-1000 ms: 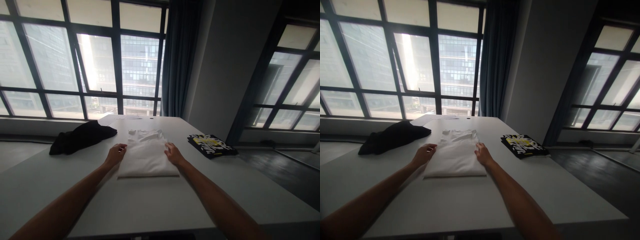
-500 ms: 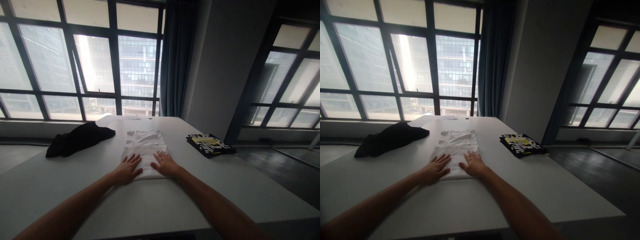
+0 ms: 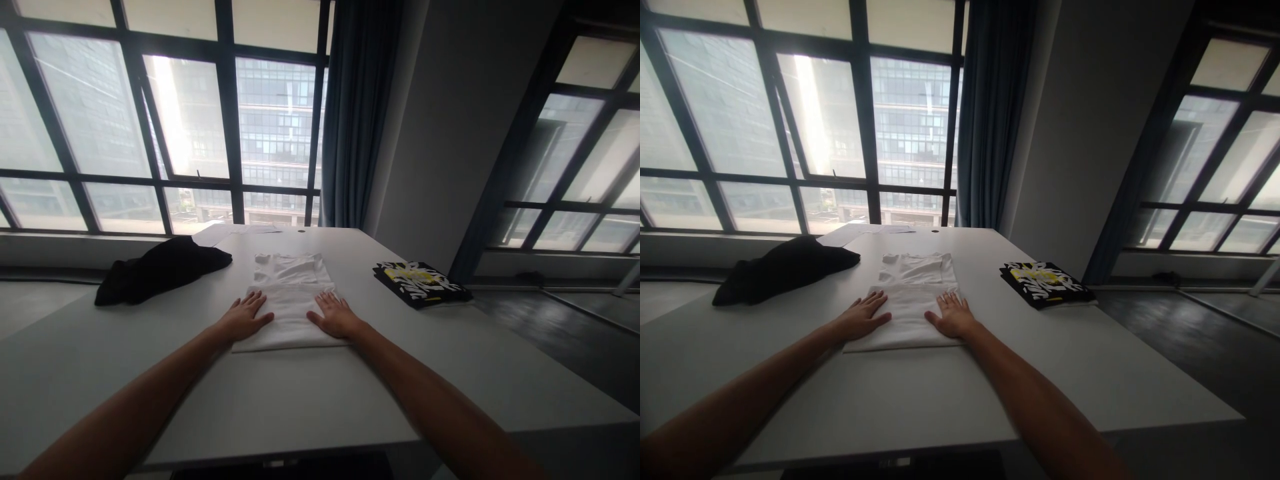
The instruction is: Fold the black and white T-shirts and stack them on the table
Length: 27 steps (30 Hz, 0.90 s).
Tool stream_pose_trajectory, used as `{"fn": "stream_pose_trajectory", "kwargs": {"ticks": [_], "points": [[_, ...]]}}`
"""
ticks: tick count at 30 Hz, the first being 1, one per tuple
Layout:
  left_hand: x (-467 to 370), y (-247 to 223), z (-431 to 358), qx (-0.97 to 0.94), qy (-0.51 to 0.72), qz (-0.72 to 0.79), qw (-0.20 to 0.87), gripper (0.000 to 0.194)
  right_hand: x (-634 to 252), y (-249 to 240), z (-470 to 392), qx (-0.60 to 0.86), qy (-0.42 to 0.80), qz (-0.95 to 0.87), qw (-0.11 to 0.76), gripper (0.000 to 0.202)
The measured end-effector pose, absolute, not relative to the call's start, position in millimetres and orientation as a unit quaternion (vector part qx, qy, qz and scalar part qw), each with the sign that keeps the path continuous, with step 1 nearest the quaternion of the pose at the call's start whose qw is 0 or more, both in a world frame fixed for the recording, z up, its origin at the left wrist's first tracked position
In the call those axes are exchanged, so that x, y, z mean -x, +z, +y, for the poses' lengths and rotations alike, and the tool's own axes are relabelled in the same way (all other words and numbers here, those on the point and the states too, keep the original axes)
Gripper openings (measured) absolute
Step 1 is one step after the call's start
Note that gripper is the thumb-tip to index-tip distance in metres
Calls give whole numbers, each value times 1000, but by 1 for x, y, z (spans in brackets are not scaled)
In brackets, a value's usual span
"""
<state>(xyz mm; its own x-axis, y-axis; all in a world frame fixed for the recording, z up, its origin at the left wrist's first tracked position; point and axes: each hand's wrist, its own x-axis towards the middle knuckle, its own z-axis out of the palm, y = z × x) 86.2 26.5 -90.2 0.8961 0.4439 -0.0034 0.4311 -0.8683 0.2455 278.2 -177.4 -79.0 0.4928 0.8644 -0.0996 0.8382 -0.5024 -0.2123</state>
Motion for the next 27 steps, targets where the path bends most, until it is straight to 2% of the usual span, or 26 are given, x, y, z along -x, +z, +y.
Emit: {"fn": "stream_pose_trajectory", "kwargs": {"ticks": [7,16,20,24,27], "points": [[-89,-92,33,-964,20,234,122,88,-288,-80,-177,874,103,-471,64,82],[-44,-73,78,-970,5,78,231,59,-334,-84,-197,838,98,-520,130,56],[-31,-68,80,-969,-28,61,238,46,-351,-76,-215,787,99,-586,166,58],[-41,-79,74,-975,13,60,212,42,-354,-73,-224,770,105,-603,182,58],[-51,-87,66,-979,75,57,182,36,-350,-76,-221,755,106,-612,212,49]]}}
